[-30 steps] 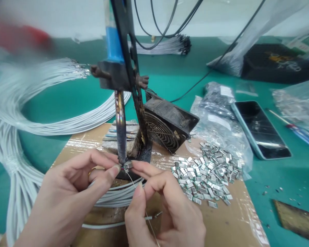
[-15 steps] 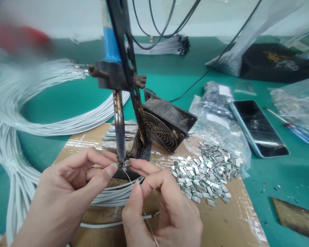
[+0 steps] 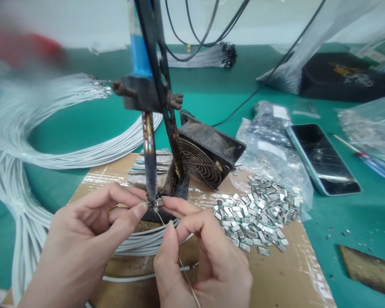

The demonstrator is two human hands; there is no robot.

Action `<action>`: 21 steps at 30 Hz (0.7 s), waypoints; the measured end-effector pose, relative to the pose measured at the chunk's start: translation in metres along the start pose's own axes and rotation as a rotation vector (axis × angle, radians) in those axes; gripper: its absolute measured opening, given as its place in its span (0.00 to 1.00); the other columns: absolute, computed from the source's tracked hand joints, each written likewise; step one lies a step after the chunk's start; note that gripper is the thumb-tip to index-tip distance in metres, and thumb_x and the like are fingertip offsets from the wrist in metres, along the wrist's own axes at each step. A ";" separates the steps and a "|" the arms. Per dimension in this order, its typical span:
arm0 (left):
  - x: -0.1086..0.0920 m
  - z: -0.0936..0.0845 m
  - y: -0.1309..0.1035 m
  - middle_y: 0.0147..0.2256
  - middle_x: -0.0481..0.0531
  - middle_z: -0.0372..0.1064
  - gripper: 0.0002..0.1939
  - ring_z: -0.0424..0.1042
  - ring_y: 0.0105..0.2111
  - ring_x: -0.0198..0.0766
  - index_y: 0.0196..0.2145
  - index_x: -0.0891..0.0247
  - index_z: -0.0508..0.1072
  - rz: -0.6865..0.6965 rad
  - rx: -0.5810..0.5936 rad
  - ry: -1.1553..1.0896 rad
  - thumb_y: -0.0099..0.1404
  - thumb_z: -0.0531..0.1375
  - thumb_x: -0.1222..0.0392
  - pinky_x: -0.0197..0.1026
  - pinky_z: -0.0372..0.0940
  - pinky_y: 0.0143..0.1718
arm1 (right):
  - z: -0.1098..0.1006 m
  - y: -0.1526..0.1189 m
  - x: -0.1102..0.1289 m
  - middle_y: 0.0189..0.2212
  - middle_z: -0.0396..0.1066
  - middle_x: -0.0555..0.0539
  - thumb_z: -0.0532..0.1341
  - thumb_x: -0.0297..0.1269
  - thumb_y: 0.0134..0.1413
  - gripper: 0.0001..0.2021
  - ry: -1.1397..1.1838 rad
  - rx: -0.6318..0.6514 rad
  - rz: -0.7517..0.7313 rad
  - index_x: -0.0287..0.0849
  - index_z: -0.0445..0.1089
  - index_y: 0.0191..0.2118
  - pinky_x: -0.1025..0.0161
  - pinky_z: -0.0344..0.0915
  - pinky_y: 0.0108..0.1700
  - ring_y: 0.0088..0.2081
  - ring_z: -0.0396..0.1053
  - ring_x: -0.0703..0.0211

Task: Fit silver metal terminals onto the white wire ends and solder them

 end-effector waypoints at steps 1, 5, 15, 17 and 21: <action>0.002 -0.001 0.000 0.29 0.48 0.84 0.06 0.71 0.19 0.29 0.22 0.59 0.81 -0.003 0.014 0.010 0.54 0.72 0.62 0.28 0.64 0.19 | 0.000 0.000 0.000 0.48 0.89 0.61 0.68 0.32 0.68 0.13 0.006 0.000 0.002 0.52 0.72 0.31 0.79 0.75 0.52 0.48 0.86 0.70; 0.009 -0.003 -0.002 0.33 0.47 0.85 0.06 0.72 0.21 0.30 0.25 0.58 0.82 -0.025 0.075 0.045 0.58 0.74 0.63 0.30 0.65 0.21 | 0.000 0.000 -0.001 0.48 0.89 0.59 0.68 0.32 0.69 0.13 0.029 0.006 0.010 0.52 0.72 0.31 0.77 0.75 0.53 0.49 0.86 0.68; 0.013 -0.003 -0.001 0.33 0.46 0.84 0.06 0.71 0.21 0.29 0.25 0.58 0.81 -0.055 0.084 0.058 0.57 0.74 0.63 0.29 0.65 0.21 | -0.002 0.002 -0.004 0.48 0.89 0.59 0.68 0.34 0.68 0.12 -0.023 0.033 0.026 0.52 0.71 0.31 0.78 0.75 0.51 0.51 0.87 0.67; 0.014 -0.002 -0.001 0.33 0.46 0.83 0.06 0.70 0.20 0.28 0.26 0.59 0.81 -0.058 0.094 0.061 0.57 0.74 0.63 0.29 0.64 0.20 | -0.002 0.002 -0.006 0.48 0.89 0.57 0.68 0.35 0.67 0.12 -0.014 0.035 0.034 0.51 0.70 0.31 0.76 0.75 0.53 0.52 0.87 0.65; 0.014 -0.002 -0.002 0.33 0.46 0.83 0.06 0.71 0.20 0.29 0.26 0.59 0.82 -0.053 0.101 0.066 0.58 0.74 0.63 0.29 0.64 0.20 | -0.003 0.001 -0.007 0.48 0.89 0.55 0.69 0.37 0.69 0.13 -0.016 0.020 0.038 0.51 0.71 0.31 0.74 0.77 0.52 0.51 0.87 0.62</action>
Point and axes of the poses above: each hand's wrist, its own y-axis towards the middle knuckle, its own z-axis out of the palm, x = y × z, the point moved 7 cm from there along y, towards the middle knuckle
